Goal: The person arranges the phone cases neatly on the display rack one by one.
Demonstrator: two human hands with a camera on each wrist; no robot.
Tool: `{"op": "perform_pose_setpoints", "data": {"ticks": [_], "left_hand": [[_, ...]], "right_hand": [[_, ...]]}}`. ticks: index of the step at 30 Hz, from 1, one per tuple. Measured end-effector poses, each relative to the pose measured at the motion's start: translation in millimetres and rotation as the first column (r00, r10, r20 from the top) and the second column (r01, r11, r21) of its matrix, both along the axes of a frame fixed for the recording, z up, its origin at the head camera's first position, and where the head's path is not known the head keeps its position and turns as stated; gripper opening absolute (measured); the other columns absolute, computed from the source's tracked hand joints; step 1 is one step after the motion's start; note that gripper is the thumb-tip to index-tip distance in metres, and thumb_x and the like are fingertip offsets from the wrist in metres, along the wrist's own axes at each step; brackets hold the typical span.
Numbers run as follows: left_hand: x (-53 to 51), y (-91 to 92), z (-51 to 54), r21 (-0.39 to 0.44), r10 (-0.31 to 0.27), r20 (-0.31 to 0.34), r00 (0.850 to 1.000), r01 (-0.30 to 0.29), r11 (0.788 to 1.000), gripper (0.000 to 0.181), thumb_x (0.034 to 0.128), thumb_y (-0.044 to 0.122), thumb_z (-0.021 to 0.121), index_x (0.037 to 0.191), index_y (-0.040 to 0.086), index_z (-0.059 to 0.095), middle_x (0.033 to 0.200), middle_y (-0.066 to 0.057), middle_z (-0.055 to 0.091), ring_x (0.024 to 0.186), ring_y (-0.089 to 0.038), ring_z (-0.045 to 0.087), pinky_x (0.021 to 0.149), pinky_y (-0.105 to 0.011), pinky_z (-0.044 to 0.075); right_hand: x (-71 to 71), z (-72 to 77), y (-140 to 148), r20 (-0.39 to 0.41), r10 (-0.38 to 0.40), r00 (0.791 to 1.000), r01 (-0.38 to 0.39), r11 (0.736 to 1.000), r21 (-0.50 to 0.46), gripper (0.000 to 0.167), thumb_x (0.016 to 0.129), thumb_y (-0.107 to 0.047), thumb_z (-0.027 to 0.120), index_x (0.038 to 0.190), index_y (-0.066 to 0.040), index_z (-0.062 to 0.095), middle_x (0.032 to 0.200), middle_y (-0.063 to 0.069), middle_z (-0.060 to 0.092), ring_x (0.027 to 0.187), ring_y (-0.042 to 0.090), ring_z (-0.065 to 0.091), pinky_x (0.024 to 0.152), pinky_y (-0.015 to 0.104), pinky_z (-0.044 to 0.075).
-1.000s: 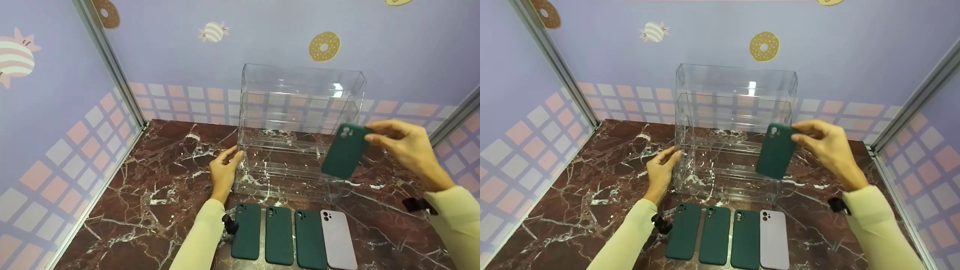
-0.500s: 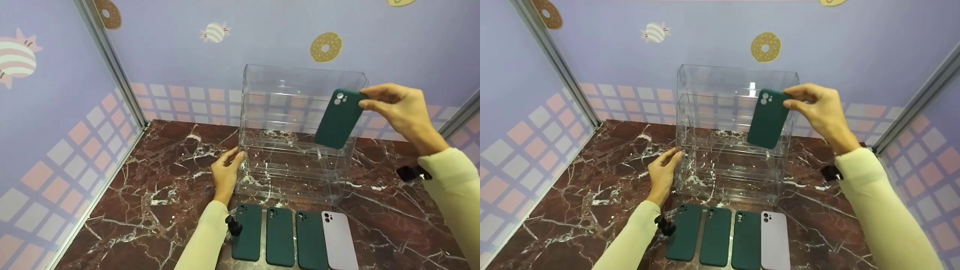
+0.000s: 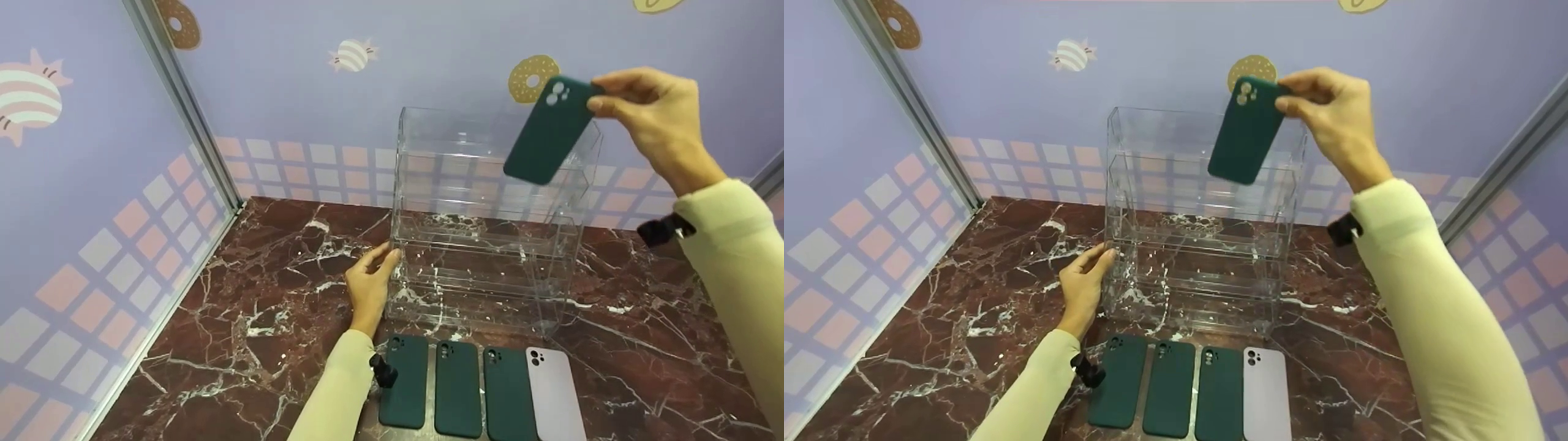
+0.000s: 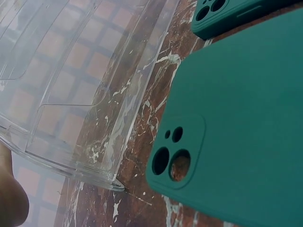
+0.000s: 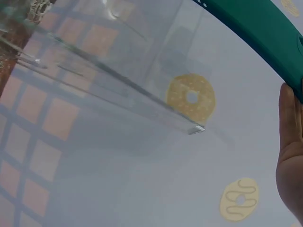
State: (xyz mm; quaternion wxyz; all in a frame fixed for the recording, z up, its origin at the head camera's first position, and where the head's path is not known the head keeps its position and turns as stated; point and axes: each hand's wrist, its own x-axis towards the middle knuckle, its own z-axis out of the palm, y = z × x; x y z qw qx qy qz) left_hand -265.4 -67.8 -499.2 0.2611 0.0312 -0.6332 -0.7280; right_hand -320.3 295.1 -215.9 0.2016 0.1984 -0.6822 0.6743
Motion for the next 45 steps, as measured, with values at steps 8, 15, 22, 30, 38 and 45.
{"op": "perform_pose_setpoints", "data": {"ticks": [8,15,22,30,38,45], "left_hand": [[-0.7,1.4,-0.1,0.012,0.008,-0.035,0.999,-0.008,1.0,0.025,0.0902,0.004,0.085,0.113,-0.005,0.08,0.106,-0.018,0.079,0.088,-0.015,0.076,0.074,-0.02,0.057],[1.2,-0.6,0.2,-0.024,0.007,-0.012,1.0,-0.008,1.0,0.024,0.0917,0.008,0.085,0.114,-0.001,0.081,0.104,-0.012,0.08,0.09,-0.017,0.075,0.073,-0.021,0.057],[2.8,-1.7,0.3,-0.043,0.004,0.008,1.0,-0.004,0.999,0.026,0.0932,0.012,0.084,0.117,0.002,0.081,0.105,-0.009,0.08,0.092,-0.018,0.075,0.073,-0.023,0.057],[0.3,-0.9,-0.5,-0.022,0.005,0.008,1.0,-0.005,1.0,0.025,0.0922,0.01,0.085,0.115,0.001,0.081,0.102,-0.01,0.08,0.089,-0.016,0.075,0.075,-0.023,0.057],[0.5,-0.6,-0.8,-0.023,-0.001,0.0,1.0,0.001,1.0,0.026,0.0921,0.009,0.085,0.116,0.0,0.081,0.102,-0.011,0.08,0.09,-0.015,0.075,0.076,-0.023,0.058],[1.3,-1.8,-0.9,-0.031,0.0,-0.017,1.0,-0.001,1.0,0.025,0.0928,0.009,0.084,0.116,-0.001,0.08,0.101,-0.012,0.08,0.089,-0.016,0.076,0.075,-0.023,0.058]], "right_hand": [[-22.2,19.1,-20.0,-0.037,-0.054,0.998,0.053,0.998,-0.022,0.025,0.081,0.019,0.083,0.104,0.011,0.077,0.095,0.013,0.079,0.083,0.02,0.075,0.081,0.026,0.06],[-36.4,31.3,-35.7,-0.058,-0.169,0.984,0.176,0.973,0.152,0.02,0.087,0.01,0.082,0.105,0.001,0.082,0.099,0.007,0.079,0.089,0.016,0.074,0.085,0.021,0.059],[-53.5,37.8,-52.2,-0.081,-0.135,0.988,0.145,0.981,0.128,0.018,0.087,0.012,0.081,0.103,0.003,0.082,0.096,0.009,0.078,0.087,0.017,0.074,0.083,0.022,0.059],[-64.9,35.5,-57.6,-0.054,-0.156,0.986,0.163,0.971,0.175,0.018,0.091,0.009,0.079,0.105,-0.001,0.083,0.099,0.007,0.078,0.089,0.015,0.075,0.085,0.02,0.058],[-70.7,29.7,-56.5,0.026,-0.147,0.989,0.139,0.97,0.199,0.02,0.091,0.006,0.08,0.111,0.0,0.082,0.096,0.003,0.077,0.086,0.014,0.075,0.085,0.02,0.058],[-75.3,25.1,-58.9,0.078,-0.152,0.985,0.13,0.963,0.235,0.023,0.094,0.002,0.078,0.116,-0.002,0.081,0.1,0.003,0.078,0.086,0.012,0.076,0.09,0.021,0.057]]}}
